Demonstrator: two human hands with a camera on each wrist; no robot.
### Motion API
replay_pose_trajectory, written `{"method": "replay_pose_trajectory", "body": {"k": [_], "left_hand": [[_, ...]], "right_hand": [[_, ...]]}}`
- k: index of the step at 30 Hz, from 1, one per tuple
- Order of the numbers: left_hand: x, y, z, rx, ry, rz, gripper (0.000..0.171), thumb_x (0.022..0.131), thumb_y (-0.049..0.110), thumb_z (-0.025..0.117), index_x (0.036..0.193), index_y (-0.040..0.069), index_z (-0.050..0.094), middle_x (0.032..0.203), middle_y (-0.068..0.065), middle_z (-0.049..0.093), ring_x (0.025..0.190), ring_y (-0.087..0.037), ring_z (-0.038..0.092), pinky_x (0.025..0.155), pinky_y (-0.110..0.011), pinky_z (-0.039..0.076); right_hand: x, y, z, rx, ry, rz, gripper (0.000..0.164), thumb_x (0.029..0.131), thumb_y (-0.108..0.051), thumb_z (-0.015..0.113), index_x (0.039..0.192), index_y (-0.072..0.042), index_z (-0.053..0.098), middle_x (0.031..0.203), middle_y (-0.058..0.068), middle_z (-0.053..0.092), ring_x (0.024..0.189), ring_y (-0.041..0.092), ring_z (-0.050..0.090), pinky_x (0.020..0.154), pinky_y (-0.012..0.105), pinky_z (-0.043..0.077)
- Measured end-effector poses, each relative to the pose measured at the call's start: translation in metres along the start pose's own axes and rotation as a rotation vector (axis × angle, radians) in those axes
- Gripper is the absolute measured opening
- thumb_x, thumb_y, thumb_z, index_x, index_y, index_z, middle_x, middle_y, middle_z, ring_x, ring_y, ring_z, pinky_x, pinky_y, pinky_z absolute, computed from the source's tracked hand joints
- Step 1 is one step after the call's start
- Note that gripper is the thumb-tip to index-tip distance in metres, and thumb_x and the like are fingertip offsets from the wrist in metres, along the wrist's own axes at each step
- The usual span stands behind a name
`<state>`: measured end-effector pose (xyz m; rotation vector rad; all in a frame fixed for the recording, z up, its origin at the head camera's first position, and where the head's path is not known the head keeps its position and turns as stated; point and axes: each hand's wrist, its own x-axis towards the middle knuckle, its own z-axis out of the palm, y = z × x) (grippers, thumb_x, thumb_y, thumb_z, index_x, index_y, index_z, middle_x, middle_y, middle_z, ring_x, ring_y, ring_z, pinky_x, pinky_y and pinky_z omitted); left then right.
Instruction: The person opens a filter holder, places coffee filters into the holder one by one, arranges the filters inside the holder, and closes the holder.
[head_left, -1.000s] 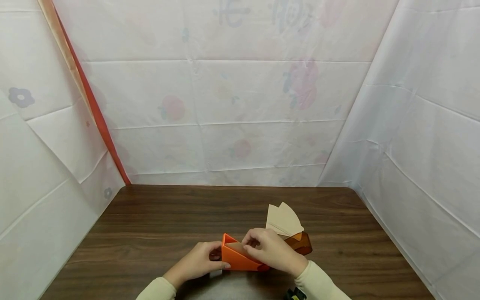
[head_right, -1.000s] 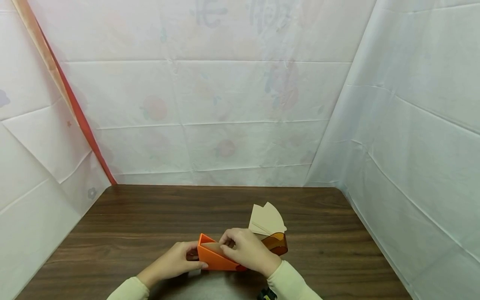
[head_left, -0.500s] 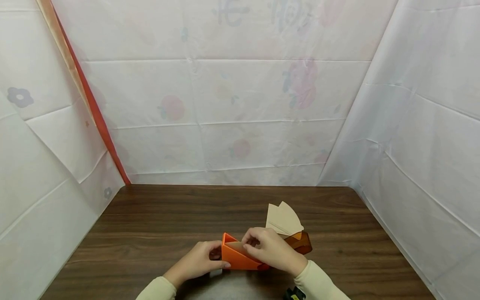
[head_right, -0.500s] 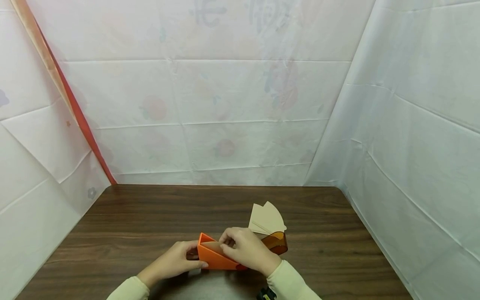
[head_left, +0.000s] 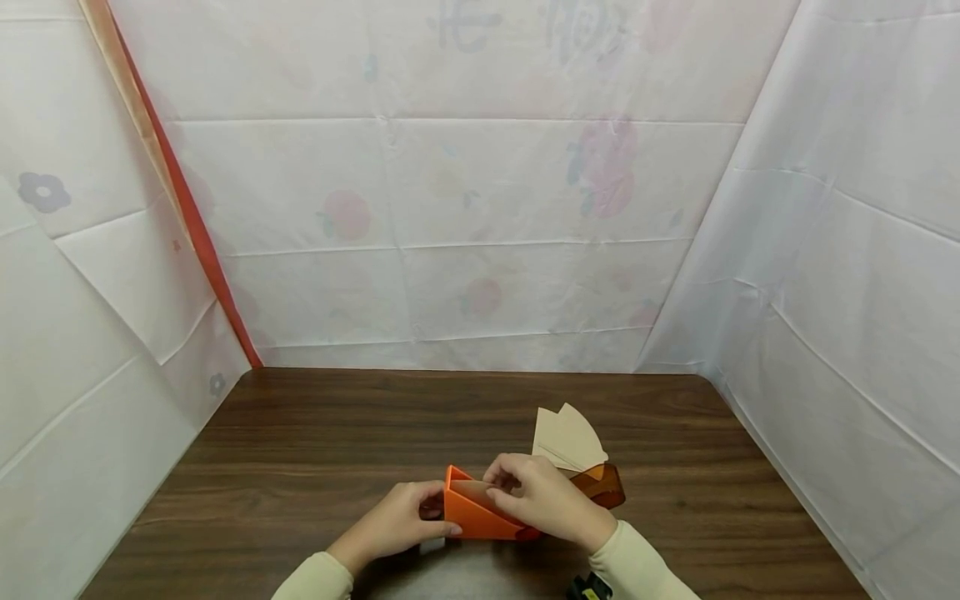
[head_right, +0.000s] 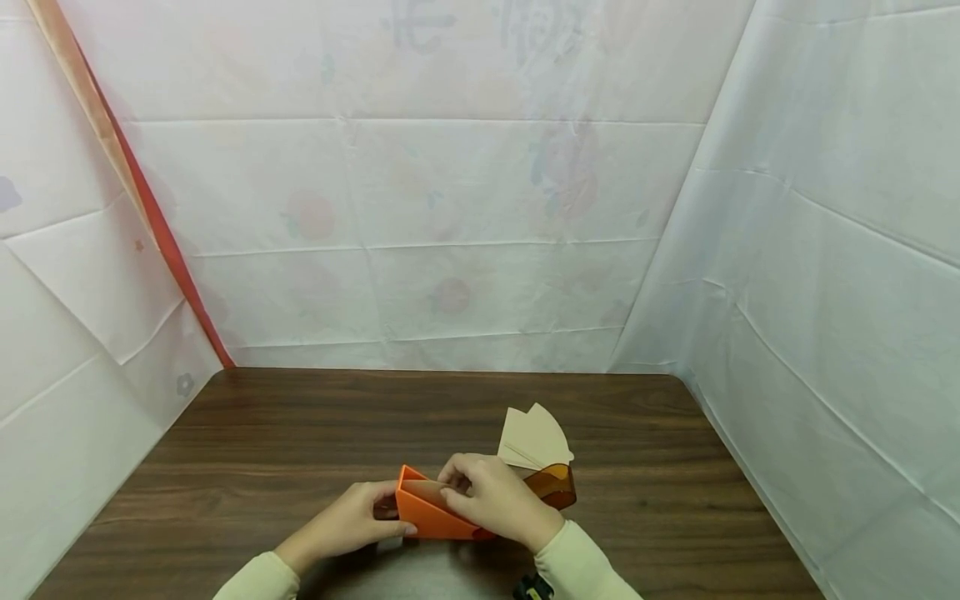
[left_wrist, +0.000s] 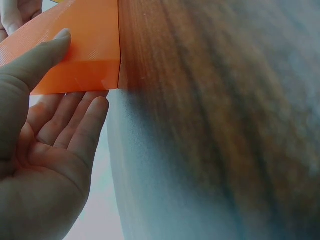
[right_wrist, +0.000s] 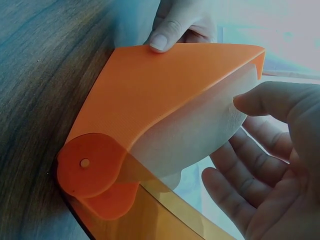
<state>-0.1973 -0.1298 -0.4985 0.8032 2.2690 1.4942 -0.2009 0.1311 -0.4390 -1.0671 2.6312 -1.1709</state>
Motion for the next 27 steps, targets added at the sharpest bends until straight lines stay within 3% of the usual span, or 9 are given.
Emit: {"method": "replay_pose_trajectory", "body": {"k": [12,27], "left_hand": [[0.001,-0.001,0.001,0.014,0.005,0.021,0.032,0.091,0.03,0.077,0.119,0.018,0.067,0.109,0.008,0.071,0.101,-0.011,0.068,0.084,-0.022,0.054],[0.001,0.0,0.001,0.033,0.015,0.027,0.032,0.091,0.029,0.077,0.119,0.017,0.067,0.108,0.008,0.071,0.1,-0.011,0.068,0.084,-0.023,0.054]], "right_hand": [[-0.002,-0.002,-0.004,-0.067,0.018,-0.037,0.018,0.097,-0.018,0.069,0.115,-0.016,0.064,0.106,-0.008,0.064,0.094,0.005,0.06,0.083,0.032,0.055],[-0.004,-0.008,-0.012,-0.14,0.031,-0.036,0.024,0.097,-0.022,0.07,0.119,-0.016,0.063,0.11,-0.008,0.062,0.098,0.008,0.06,0.087,0.027,0.053]]}}
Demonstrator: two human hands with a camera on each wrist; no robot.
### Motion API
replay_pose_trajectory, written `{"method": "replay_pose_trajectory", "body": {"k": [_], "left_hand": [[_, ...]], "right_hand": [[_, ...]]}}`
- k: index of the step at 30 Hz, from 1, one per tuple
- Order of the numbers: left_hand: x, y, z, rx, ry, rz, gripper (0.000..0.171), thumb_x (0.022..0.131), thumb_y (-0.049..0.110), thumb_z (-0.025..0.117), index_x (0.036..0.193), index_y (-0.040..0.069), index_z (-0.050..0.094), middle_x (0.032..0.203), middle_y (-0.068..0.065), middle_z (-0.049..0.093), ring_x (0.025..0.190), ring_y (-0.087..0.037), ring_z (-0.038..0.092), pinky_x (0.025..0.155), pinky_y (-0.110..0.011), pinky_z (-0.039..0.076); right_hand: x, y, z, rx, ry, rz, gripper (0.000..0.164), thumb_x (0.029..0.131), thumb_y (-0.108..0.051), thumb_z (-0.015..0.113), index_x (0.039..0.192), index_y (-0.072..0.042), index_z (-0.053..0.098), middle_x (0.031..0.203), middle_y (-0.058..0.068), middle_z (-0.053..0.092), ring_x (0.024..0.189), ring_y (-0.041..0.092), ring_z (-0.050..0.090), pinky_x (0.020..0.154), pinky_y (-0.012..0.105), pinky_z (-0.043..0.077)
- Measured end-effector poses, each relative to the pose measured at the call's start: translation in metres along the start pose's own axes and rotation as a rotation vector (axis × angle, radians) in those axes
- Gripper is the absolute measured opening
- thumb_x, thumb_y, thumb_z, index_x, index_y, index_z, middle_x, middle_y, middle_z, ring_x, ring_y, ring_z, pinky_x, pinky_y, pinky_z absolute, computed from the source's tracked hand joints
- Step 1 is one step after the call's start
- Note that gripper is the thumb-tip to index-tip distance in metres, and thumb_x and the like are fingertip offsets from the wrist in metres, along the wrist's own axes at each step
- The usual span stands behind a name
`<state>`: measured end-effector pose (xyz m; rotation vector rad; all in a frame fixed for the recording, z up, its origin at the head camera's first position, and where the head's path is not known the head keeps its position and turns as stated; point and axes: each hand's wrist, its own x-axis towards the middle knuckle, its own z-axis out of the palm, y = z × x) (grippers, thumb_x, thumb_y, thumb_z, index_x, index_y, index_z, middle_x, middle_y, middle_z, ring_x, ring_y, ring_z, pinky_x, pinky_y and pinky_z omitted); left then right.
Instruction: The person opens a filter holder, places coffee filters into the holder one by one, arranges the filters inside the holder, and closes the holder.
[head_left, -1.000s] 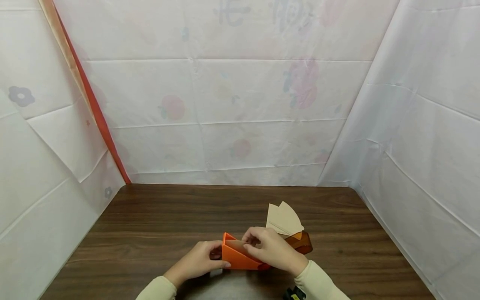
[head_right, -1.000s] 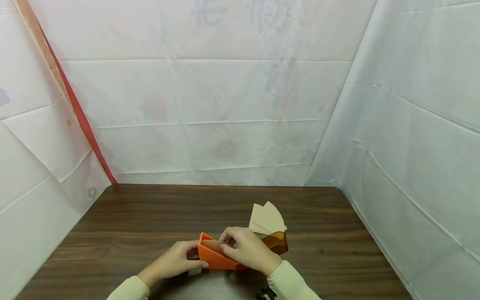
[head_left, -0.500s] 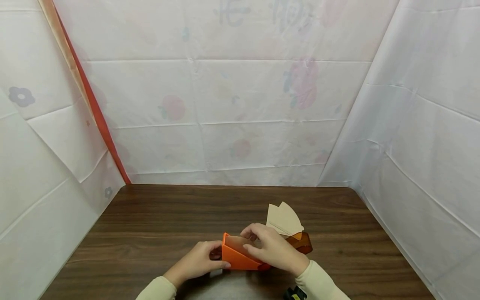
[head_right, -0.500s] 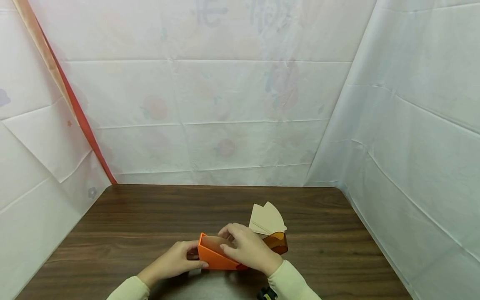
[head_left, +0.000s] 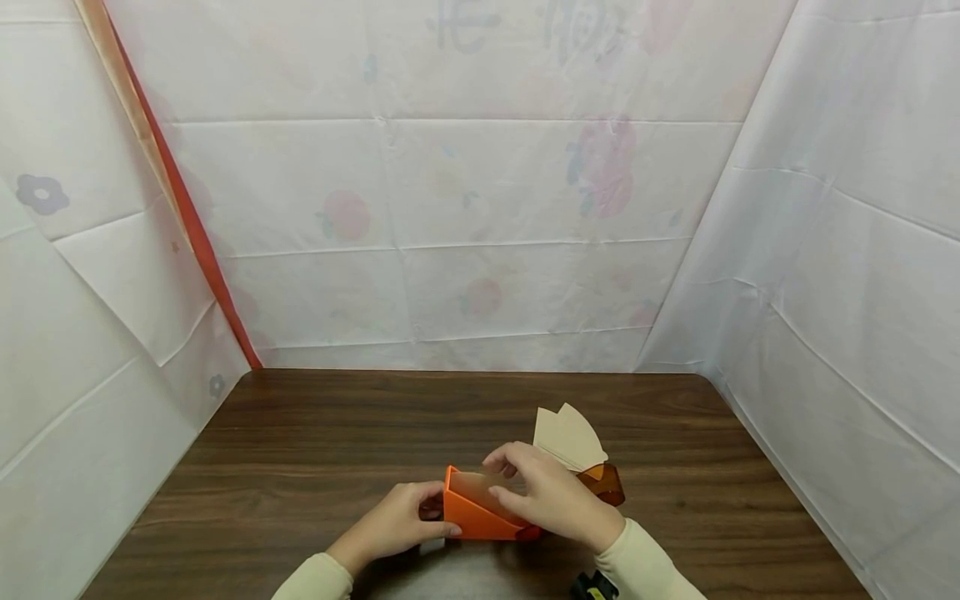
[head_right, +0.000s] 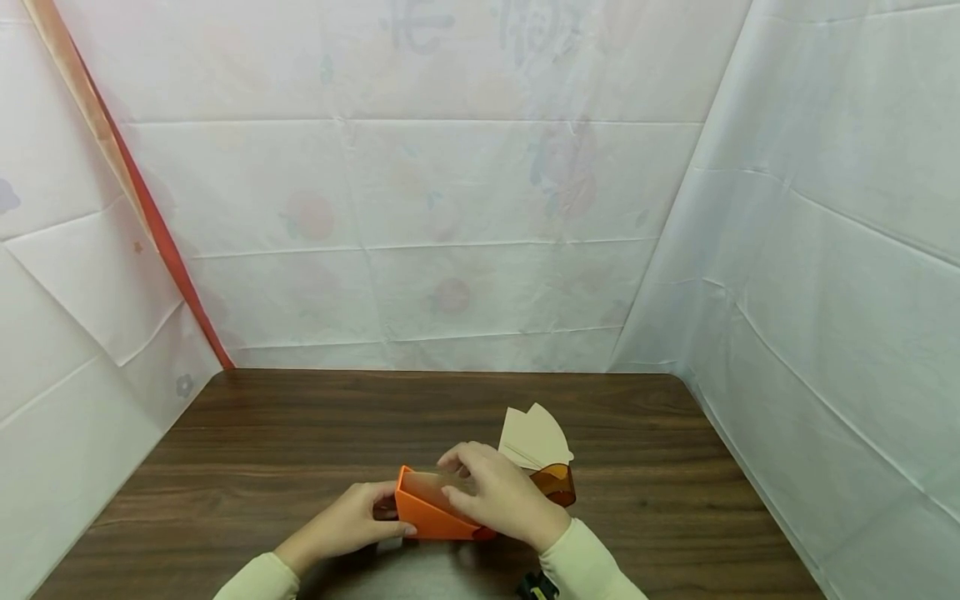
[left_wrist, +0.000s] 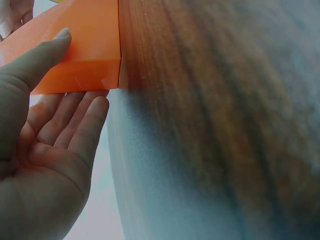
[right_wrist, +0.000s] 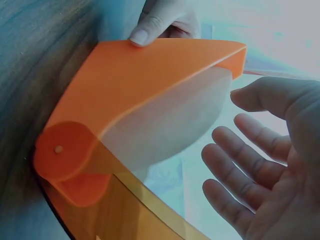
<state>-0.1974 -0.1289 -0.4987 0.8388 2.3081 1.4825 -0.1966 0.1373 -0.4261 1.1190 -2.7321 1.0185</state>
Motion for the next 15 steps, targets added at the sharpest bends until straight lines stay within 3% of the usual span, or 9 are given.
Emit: {"method": "replay_pose_trajectory", "body": {"k": [7,15], "left_hand": [[0.0,0.0,0.0,-0.006,0.002,0.001,0.033,0.09,0.029,0.078,0.119,0.016,0.068,0.108,0.008,0.071,0.101,-0.011,0.068,0.084,-0.023,0.054],[-0.001,-0.001,0.0,-0.005,0.008,0.004,0.033,0.09,0.029,0.078,0.119,0.016,0.068,0.109,0.008,0.071,0.101,-0.01,0.068,0.085,-0.023,0.054]], "right_hand": [[0.001,-0.002,-0.009,-0.022,0.017,-0.016,0.026,0.096,-0.021,0.071,0.12,-0.016,0.062,0.111,-0.002,0.064,0.099,0.014,0.062,0.087,0.034,0.054],[-0.002,-0.009,-0.022,-0.034,0.02,0.018,0.027,0.096,-0.023,0.071,0.121,-0.02,0.062,0.114,-0.01,0.062,0.101,0.009,0.06,0.089,0.032,0.054]]}}
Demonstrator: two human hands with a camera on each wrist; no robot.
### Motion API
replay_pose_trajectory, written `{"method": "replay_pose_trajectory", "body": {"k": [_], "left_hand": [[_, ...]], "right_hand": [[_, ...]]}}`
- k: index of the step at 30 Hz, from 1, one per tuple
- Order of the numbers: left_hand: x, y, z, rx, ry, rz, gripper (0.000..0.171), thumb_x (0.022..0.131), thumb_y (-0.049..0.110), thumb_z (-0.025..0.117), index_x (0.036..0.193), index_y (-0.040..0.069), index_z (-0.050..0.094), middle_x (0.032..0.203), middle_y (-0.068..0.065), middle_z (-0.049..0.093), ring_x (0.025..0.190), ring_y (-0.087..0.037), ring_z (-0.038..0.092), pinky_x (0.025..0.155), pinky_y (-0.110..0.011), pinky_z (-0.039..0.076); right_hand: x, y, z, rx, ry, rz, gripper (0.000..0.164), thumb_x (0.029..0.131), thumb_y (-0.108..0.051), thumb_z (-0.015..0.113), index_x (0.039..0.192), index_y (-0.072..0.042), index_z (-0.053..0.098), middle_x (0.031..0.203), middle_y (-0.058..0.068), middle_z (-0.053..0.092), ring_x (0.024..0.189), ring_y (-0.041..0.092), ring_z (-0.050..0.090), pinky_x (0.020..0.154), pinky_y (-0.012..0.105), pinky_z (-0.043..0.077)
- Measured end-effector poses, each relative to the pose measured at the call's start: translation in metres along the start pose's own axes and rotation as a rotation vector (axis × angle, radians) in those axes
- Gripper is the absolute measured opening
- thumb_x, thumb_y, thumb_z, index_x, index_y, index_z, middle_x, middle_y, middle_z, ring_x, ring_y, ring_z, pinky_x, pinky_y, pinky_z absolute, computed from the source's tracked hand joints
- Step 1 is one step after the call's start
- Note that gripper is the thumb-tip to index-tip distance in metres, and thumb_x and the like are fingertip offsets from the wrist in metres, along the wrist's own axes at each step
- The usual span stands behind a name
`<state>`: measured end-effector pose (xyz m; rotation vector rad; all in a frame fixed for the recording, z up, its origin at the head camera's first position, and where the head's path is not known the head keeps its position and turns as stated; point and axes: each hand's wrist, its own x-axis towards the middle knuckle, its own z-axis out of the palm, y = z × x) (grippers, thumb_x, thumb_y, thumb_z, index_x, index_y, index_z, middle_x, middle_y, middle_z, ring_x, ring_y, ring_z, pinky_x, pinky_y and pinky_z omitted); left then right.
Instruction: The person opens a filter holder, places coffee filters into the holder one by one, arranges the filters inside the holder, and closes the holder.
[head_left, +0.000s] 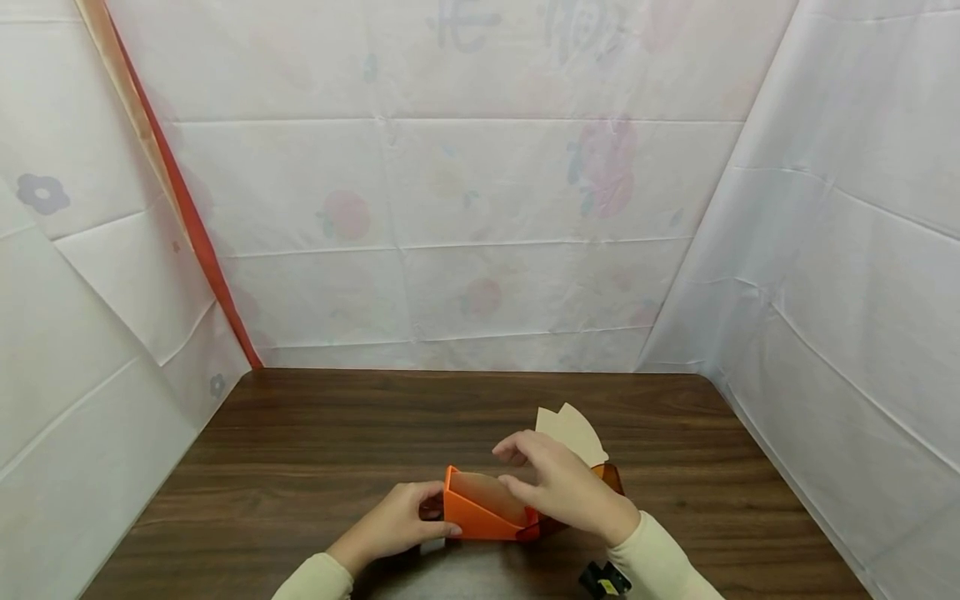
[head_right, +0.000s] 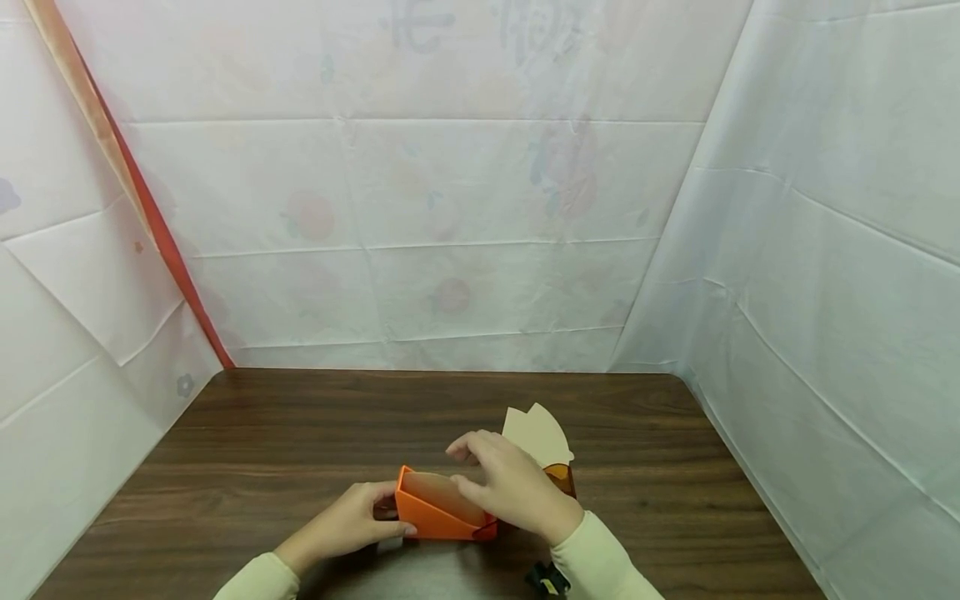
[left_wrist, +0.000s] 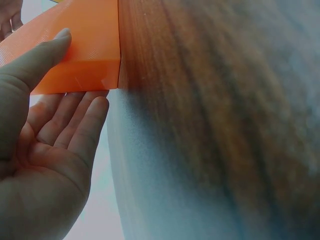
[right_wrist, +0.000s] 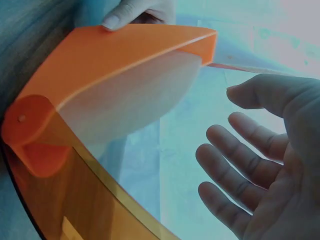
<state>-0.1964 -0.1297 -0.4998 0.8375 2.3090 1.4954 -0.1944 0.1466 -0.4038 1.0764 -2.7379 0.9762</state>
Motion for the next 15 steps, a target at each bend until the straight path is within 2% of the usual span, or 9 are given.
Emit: {"method": "replay_pose_trajectory", "body": {"k": [3,10,15], "left_hand": [[0.0,0.0,0.0,0.002,0.001,0.003,0.033,0.09,0.029,0.078,0.119,0.016,0.068,0.108,0.008,0.071,0.101,-0.01,0.068,0.085,-0.023,0.054],[0.0,0.0,0.001,0.003,-0.001,0.018,0.032,0.09,0.029,0.078,0.116,0.015,0.068,0.105,0.008,0.071,0.099,-0.011,0.069,0.084,-0.024,0.055],[0.0,0.001,0.001,0.002,-0.004,0.002,0.03,0.09,0.029,0.078,0.116,0.016,0.068,0.104,0.009,0.071,0.099,-0.011,0.069,0.083,-0.024,0.054]], "right_hand": [[-0.002,-0.002,-0.007,-0.021,0.022,-0.016,0.027,0.096,-0.023,0.072,0.121,-0.02,0.062,0.113,-0.012,0.062,0.1,0.008,0.06,0.088,0.03,0.053],[-0.005,0.0,-0.021,-0.059,0.116,-0.115,0.026,0.092,-0.015,0.076,0.115,-0.016,0.065,0.111,-0.009,0.065,0.097,0.008,0.061,0.085,0.028,0.054],[-0.007,0.0,-0.032,-0.081,0.124,-0.077,0.023,0.094,-0.02,0.074,0.115,-0.02,0.065,0.112,-0.015,0.063,0.098,0.006,0.058,0.084,0.028,0.053]]}}
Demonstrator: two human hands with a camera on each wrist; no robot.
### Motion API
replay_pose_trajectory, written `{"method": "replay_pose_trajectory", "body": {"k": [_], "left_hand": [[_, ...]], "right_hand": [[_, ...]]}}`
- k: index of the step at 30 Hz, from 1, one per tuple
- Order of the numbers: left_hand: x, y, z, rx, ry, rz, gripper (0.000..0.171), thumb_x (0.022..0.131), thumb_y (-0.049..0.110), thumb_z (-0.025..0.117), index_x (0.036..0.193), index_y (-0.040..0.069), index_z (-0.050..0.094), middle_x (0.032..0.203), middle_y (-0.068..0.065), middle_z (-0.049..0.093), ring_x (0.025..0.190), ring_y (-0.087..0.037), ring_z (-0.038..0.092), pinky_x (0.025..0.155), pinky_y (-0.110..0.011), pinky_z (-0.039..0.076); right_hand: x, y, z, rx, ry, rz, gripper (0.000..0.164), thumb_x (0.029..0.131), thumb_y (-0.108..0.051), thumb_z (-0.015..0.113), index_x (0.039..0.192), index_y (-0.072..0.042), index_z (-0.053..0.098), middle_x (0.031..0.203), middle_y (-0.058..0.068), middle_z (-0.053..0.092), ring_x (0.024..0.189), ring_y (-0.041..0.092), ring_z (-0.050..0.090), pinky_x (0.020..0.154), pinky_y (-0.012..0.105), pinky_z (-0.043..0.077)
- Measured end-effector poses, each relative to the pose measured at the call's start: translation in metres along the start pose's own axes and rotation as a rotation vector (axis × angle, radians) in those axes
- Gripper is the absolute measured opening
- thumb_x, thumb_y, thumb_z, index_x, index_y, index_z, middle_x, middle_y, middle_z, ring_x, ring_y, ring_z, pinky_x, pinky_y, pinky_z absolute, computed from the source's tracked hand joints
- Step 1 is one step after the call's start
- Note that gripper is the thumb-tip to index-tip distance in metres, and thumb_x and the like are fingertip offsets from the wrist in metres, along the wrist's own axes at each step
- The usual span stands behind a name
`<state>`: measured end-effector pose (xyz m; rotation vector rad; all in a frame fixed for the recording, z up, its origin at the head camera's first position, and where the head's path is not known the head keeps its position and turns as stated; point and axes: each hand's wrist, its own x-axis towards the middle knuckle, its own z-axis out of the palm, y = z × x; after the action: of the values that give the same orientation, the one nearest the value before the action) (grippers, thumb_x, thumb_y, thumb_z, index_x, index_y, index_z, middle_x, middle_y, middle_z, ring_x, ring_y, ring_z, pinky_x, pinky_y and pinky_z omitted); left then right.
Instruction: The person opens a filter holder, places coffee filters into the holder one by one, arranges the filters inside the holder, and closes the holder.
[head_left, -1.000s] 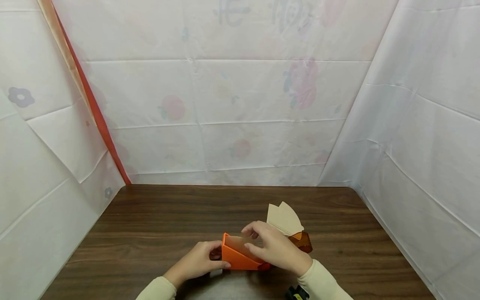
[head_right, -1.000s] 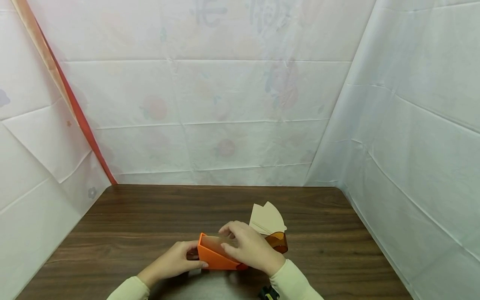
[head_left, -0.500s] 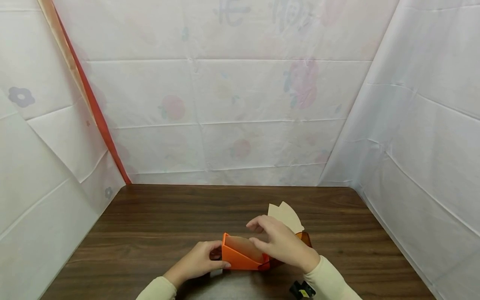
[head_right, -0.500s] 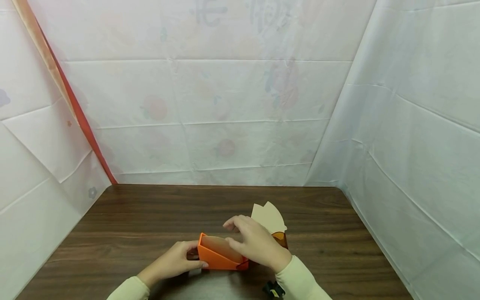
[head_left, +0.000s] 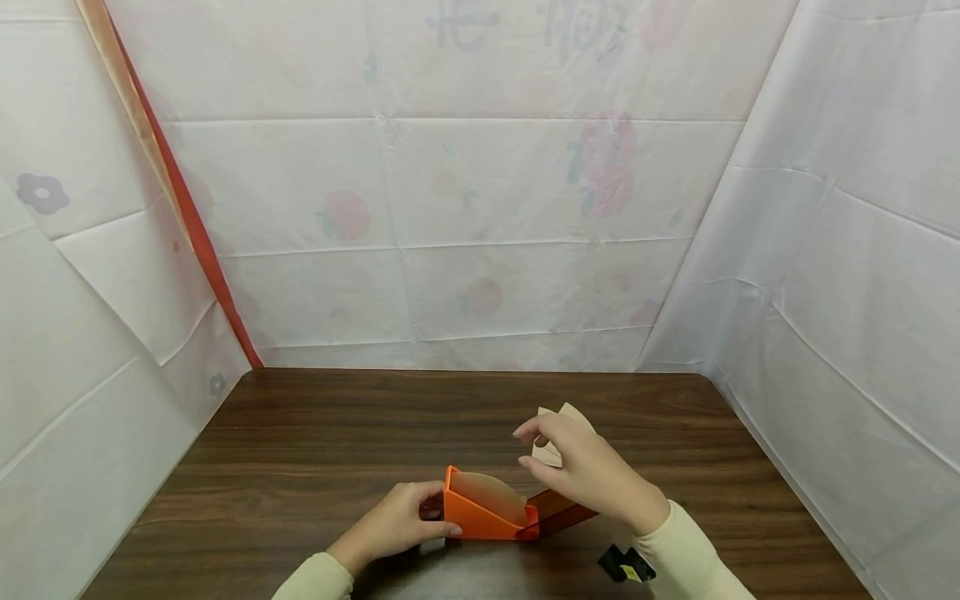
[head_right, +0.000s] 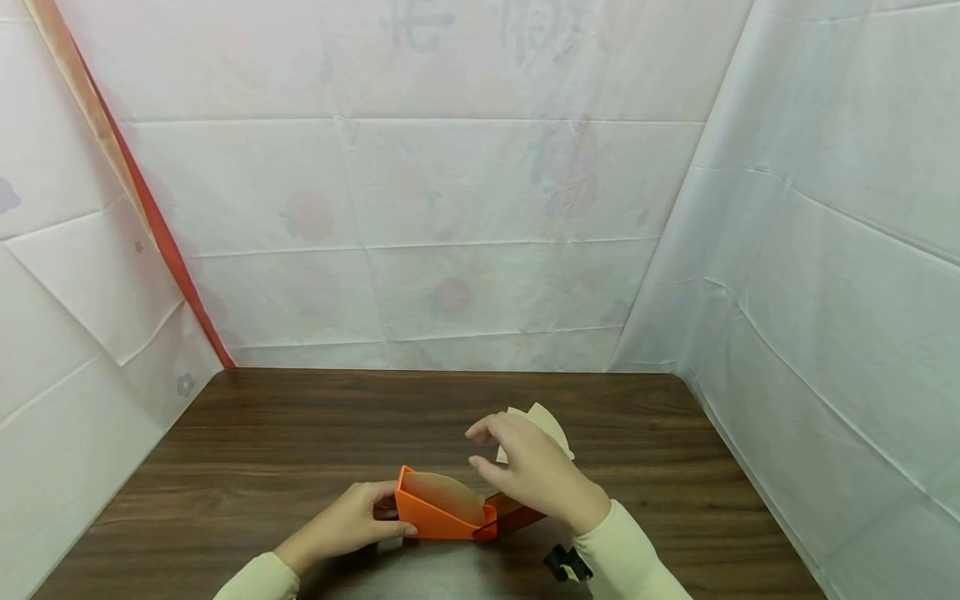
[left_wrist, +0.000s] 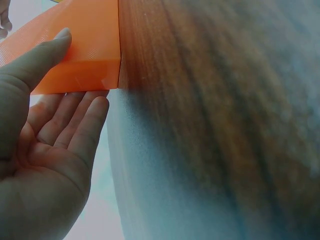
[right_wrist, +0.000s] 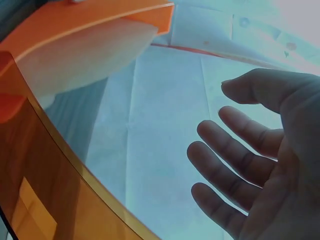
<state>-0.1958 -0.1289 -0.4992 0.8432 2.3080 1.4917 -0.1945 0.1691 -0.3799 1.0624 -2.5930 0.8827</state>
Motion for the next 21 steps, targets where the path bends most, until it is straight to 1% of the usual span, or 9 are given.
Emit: {"method": "replay_pose_trajectory", "body": {"k": [2,3,5,8,9,10,17,21], "left_hand": [[0.0,0.0,0.0,-0.006,-0.003,-0.009,0.03,0.09,0.028,0.078,0.115,0.017,0.068,0.104,0.009,0.071,0.099,-0.011,0.068,0.083,-0.024,0.054],[0.0,0.001,0.0,-0.01,-0.006,-0.013,0.029,0.09,0.028,0.078,0.115,0.017,0.068,0.104,0.008,0.071,0.099,-0.011,0.068,0.083,-0.023,0.054],[0.0,0.001,0.0,-0.013,-0.008,-0.018,0.029,0.09,0.028,0.078,0.115,0.017,0.068,0.104,0.008,0.071,0.099,-0.011,0.068,0.083,-0.023,0.054],[0.0,0.001,-0.001,-0.013,-0.012,-0.022,0.029,0.09,0.028,0.078,0.115,0.016,0.068,0.105,0.008,0.071,0.099,-0.011,0.068,0.083,-0.023,0.055],[0.0,0.001,-0.001,-0.015,-0.013,-0.02,0.029,0.09,0.027,0.078,0.115,0.016,0.068,0.105,0.008,0.071,0.099,-0.011,0.068,0.083,-0.024,0.055],[0.0,0.001,-0.001,-0.014,-0.014,-0.018,0.029,0.09,0.027,0.078,0.115,0.016,0.068,0.105,0.008,0.071,0.099,-0.011,0.068,0.083,-0.024,0.055],[0.0,0.001,-0.002,-0.015,-0.021,-0.014,0.028,0.091,0.028,0.077,0.114,0.016,0.067,0.104,0.008,0.071,0.099,-0.011,0.068,0.083,-0.023,0.055],[0.0,0.001,-0.002,-0.011,-0.019,-0.008,0.028,0.091,0.028,0.077,0.114,0.016,0.067,0.104,0.008,0.071,0.099,-0.011,0.068,0.083,-0.023,0.054]], "right_hand": [[-0.001,0.0,-0.005,-0.006,-0.009,0.026,0.022,0.095,-0.023,0.073,0.115,-0.023,0.064,0.111,-0.017,0.061,0.098,0.005,0.057,0.084,0.03,0.053],[-0.001,0.0,-0.008,-0.012,-0.012,0.036,0.022,0.095,-0.024,0.072,0.115,-0.024,0.064,0.111,-0.017,0.061,0.098,0.005,0.057,0.089,0.032,0.052],[-0.001,0.0,-0.012,-0.014,-0.021,0.061,0.022,0.095,-0.025,0.072,0.115,-0.026,0.063,0.111,-0.018,0.061,0.098,0.006,0.057,0.089,0.032,0.052],[-0.001,0.003,-0.017,-0.034,-0.021,0.074,0.021,0.095,-0.025,0.072,0.114,-0.025,0.064,0.113,-0.016,0.062,0.098,0.008,0.059,0.09,0.033,0.052],[-0.002,0.004,-0.019,-0.042,-0.019,0.073,0.021,0.094,-0.024,0.072,0.113,-0.024,0.064,0.114,-0.015,0.062,0.098,0.01,0.059,0.09,0.033,0.052],[-0.002,0.005,-0.02,-0.046,-0.019,0.075,0.02,0.094,-0.024,0.072,0.113,-0.024,0.064,0.115,-0.015,0.063,0.098,0.01,0.06,0.085,0.032,0.052],[-0.003,0.014,-0.027,-0.069,-0.019,0.038,0.021,0.095,-0.019,0.072,0.115,-0.017,0.065,0.114,-0.005,0.066,0.097,0.013,0.061,0.084,0.033,0.053],[-0.003,0.019,-0.032,-0.066,-0.025,0.065,0.021,0.095,-0.018,0.072,0.115,-0.017,0.066,0.113,-0.006,0.065,0.098,0.016,0.061,0.083,0.034,0.053]]}}
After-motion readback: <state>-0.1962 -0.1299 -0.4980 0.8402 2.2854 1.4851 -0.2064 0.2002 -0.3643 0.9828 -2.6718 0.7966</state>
